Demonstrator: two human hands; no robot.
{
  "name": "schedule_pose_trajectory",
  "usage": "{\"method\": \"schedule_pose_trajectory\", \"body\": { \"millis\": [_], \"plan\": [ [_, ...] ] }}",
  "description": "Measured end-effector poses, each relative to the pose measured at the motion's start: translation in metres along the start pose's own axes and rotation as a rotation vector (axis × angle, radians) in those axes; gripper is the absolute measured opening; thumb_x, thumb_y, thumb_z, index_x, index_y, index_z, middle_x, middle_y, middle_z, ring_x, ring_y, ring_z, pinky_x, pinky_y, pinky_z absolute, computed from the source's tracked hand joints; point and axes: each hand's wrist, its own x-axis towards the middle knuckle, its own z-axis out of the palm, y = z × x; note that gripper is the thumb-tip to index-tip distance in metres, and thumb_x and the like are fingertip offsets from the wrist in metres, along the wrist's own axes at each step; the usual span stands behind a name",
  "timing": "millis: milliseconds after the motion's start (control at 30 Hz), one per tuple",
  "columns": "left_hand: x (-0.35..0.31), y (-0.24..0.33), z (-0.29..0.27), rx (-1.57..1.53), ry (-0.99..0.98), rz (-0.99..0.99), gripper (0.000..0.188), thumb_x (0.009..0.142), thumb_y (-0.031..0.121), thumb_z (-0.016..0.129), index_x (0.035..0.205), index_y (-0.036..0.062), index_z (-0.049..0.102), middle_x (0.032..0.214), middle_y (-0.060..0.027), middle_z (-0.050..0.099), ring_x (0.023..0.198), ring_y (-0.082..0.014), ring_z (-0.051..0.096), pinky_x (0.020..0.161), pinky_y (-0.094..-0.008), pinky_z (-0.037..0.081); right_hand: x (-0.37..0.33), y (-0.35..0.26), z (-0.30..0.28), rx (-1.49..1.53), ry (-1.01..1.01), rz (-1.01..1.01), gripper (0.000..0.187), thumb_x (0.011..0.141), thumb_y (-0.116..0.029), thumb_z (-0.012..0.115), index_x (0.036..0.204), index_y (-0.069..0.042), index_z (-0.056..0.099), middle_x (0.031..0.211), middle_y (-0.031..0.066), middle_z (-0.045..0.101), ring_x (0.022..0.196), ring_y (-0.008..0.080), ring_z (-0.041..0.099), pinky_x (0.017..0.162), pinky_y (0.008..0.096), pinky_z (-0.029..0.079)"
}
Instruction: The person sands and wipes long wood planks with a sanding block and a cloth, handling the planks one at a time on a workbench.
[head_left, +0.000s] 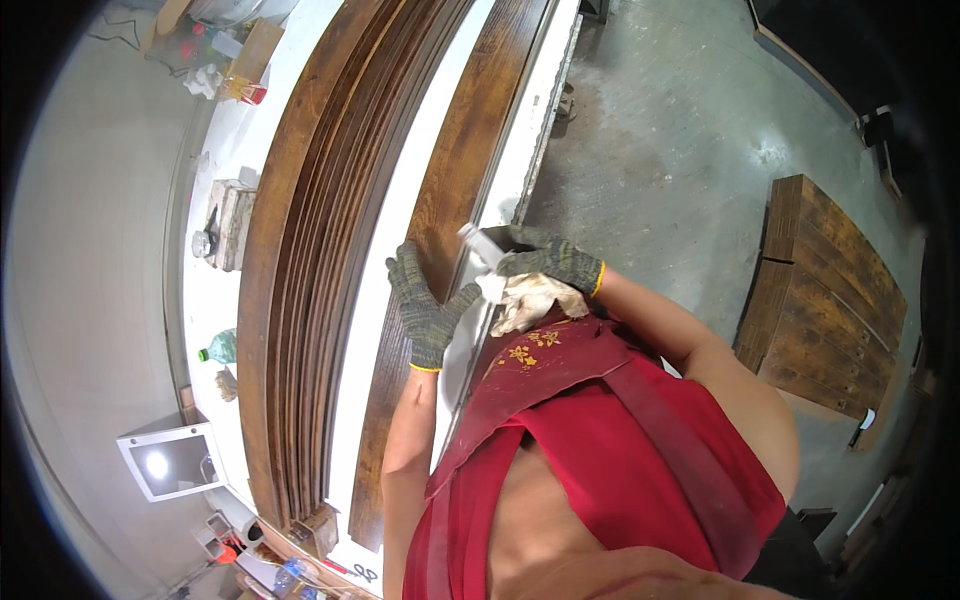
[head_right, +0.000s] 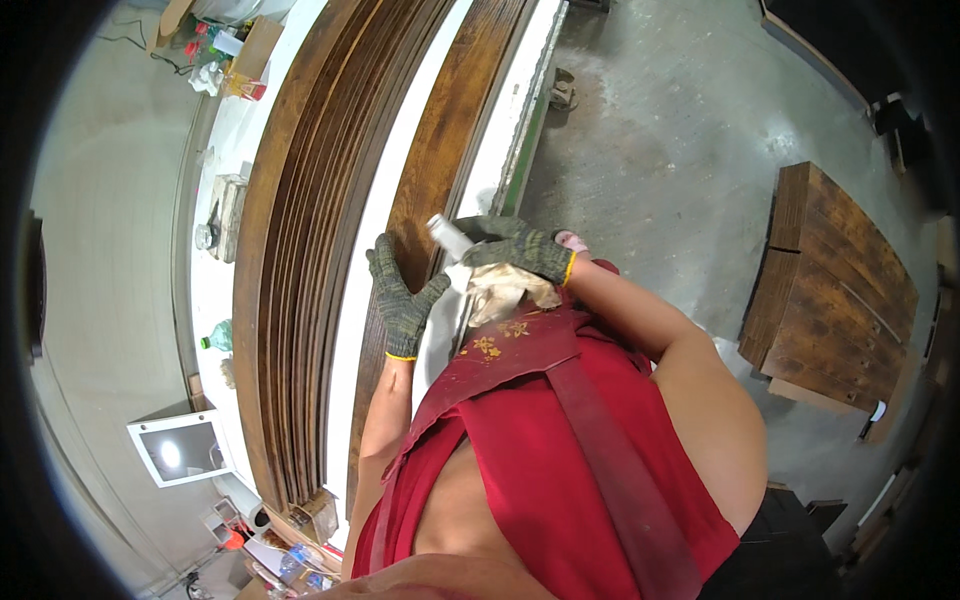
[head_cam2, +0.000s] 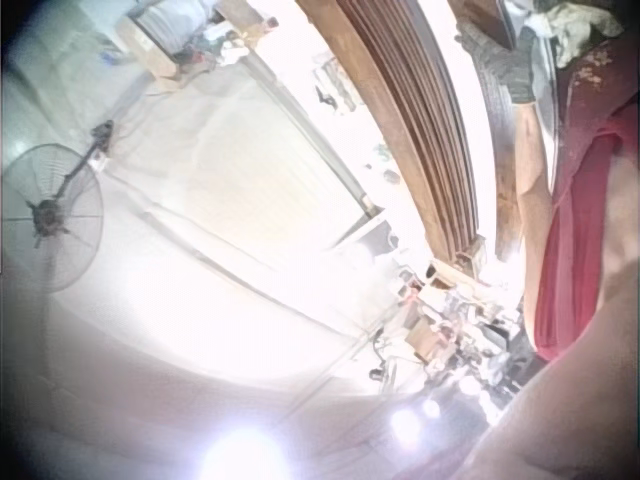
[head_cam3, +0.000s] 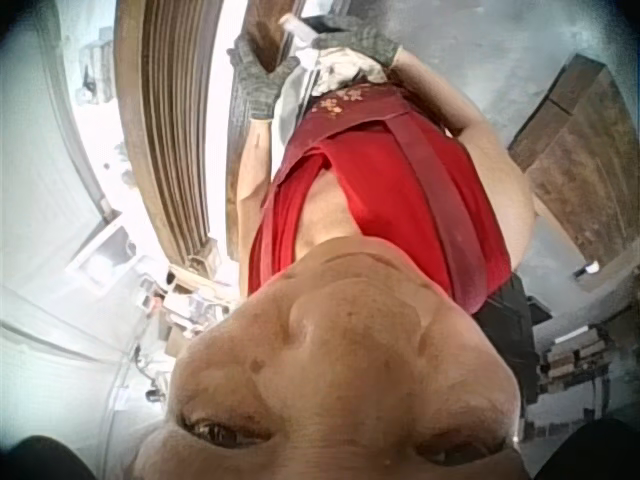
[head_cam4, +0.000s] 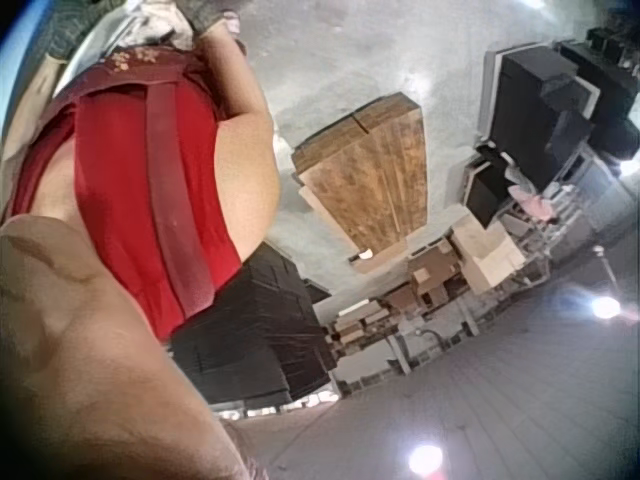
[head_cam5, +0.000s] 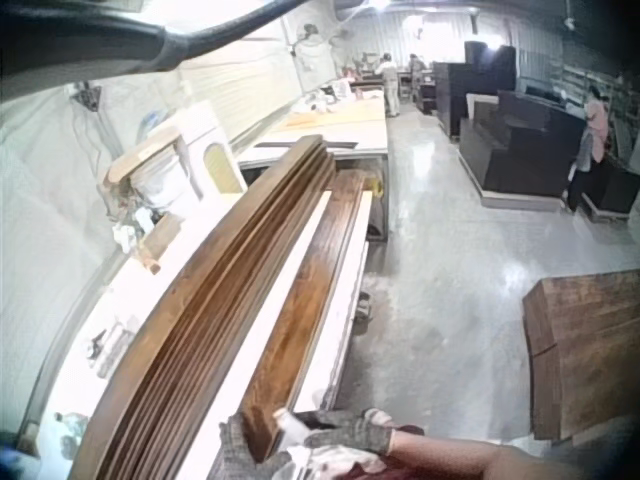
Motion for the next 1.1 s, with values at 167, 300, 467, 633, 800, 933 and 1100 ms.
{"method": "schedule_pose_trajectory", "body": {
  "millis": [167,300,467,633,800,933,1100],
  "plan": [
    [0.014,-0.016,0.003,0.362,-0.041,0.035,0.115,0.062,0.042,0.089,0.152,0.0076,0.026,0.149,-0.0276,0.032,0.139,-0.0464,0.027,0.116,-0.0563,0.019,-0.009,0.009,-0.027,0.339,0.161,0.082,0.053,0.085,-0.005,0.074,0.134,-0.001,0.054,0.124,0.0099,0.064,0.114,0.0179,0.06,0.099,0.0314,0.049],
    [0.013,-0.017,0.01,0.327,0.038,0.011,0.105,0.062,0.03,0.089,0.149,0.0128,0.033,0.141,-0.0239,0.04,0.129,-0.0433,0.038,0.112,-0.0545,0.029,-0.009,0.016,-0.038,0.282,0.275,0.043,0.051,0.086,-0.004,0.074,0.133,0.0,0.055,0.124,0.0083,0.064,0.113,0.0179,0.06,0.097,0.0324,0.049],
    [0.0,-0.011,0.013,0.297,0.057,0.036,0.104,0.06,0.025,0.088,0.148,0.0134,0.035,0.14,-0.0226,0.04,0.129,-0.0426,0.038,0.111,-0.0531,0.03,0.0,0.029,-0.038,0.306,0.305,-0.068,0.05,0.086,-0.003,0.073,0.133,-0.001,0.056,0.122,0.0061,0.064,0.111,0.0169,0.06,0.096,0.0315,0.049],
    [-0.02,-0.005,0.003,0.272,-0.011,-0.007,0.106,0.054,0.02,0.088,0.147,0.0143,0.036,0.136,-0.0201,0.042,0.128,-0.0415,0.039,0.11,-0.0517,0.031,0.009,0.041,-0.041,0.432,0.267,-0.027,0.049,0.087,-0.005,0.072,0.133,-0.002,0.056,0.119,0.0054,0.064,0.11,0.0146,0.059,0.095,0.0289,0.049],
    [-0.017,-0.017,-0.029,0.038,-0.184,-0.072,0.1,0.053,0.011,0.083,0.145,0.0126,0.042,0.132,-0.0174,0.047,0.124,-0.0369,0.046,0.108,-0.0454,0.04,0.019,0.035,-0.038,0.294,0.117,-0.09,0.06,0.084,-0.009,0.076,0.138,-0.003,0.051,0.123,0.0072,0.062,0.113,0.0167,0.058,0.098,0.0317,0.047],
    [-0.001,-0.024,-0.06,-0.409,-0.371,-0.186,0.081,0.067,0.006,0.076,0.143,0.0062,0.046,0.138,-0.0151,0.052,0.122,-0.027,0.053,0.106,-0.0371,0.042,0.019,0.025,-0.031,0.249,0.092,-0.147,0.064,0.083,-0.014,0.076,0.139,0.0,0.049,0.126,0.0097,0.061,0.116,0.0187,0.057,0.1,0.0333,0.046],
    [0.027,-0.029,-0.101,-0.139,-0.473,-0.419,0.057,0.081,0.02,0.075,0.13,-0.0013,0.057,0.113,-0.0127,0.068,0.102,-0.02,0.063,0.09,-0.0333,0.05,0.019,0.028,-0.035,0.24,0.087,-0.108,0.06,0.086,-0.013,0.074,0.139,0.0,0.049,0.127,0.0077,0.06,0.116,0.0176,0.057,0.1,0.0319,0.046]
  ]
}}
